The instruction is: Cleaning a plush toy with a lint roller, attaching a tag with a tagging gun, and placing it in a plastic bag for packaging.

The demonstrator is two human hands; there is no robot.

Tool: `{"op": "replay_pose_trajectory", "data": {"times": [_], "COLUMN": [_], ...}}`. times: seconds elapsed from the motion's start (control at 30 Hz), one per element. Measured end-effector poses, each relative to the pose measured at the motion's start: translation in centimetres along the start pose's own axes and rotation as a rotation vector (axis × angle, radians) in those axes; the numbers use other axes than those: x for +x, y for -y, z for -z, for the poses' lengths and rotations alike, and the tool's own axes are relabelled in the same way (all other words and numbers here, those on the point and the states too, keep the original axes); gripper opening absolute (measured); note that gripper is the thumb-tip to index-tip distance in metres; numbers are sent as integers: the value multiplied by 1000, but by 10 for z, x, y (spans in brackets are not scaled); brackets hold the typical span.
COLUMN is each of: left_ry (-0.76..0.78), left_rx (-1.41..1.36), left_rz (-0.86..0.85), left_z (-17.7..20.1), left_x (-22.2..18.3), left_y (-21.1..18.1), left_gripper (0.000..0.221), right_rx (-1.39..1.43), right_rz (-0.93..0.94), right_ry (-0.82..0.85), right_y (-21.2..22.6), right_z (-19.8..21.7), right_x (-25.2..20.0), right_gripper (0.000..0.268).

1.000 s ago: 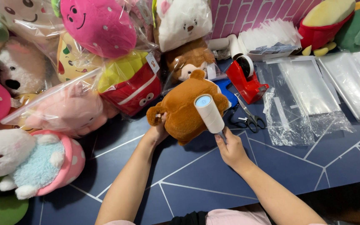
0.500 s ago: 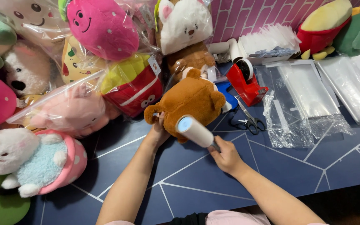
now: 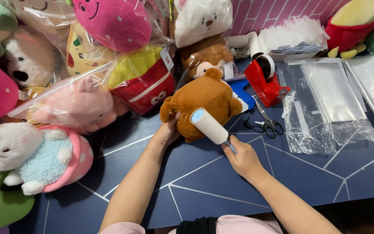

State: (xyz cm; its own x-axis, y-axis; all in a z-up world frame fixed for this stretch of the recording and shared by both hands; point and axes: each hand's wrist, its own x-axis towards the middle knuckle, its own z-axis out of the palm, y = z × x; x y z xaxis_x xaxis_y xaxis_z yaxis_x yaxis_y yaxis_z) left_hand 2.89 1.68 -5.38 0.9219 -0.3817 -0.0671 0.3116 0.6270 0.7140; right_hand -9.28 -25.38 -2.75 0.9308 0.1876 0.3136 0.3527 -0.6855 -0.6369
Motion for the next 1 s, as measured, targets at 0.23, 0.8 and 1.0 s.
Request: {"op": "replay_pose_trajectory", "data": {"times": [0.23, 0.8, 1.0], "left_ry": [-104, -97, -127], "left_rx": [29, -3, -5], "left_rz": [-38, -120, -159], "left_z": [-11, -36, -48], "left_x": [-9, -15, -20], "left_y": [2, -18, -19], "left_gripper": [78, 45, 42], "right_rx": [32, 143, 183], "right_rz": [121, -71, 64], "right_ry": [145, 44, 56], "right_y": [26, 14, 26], "right_z": [10, 5, 3], "right_x": [8, -1, 4], "right_gripper": [30, 29, 23]}}
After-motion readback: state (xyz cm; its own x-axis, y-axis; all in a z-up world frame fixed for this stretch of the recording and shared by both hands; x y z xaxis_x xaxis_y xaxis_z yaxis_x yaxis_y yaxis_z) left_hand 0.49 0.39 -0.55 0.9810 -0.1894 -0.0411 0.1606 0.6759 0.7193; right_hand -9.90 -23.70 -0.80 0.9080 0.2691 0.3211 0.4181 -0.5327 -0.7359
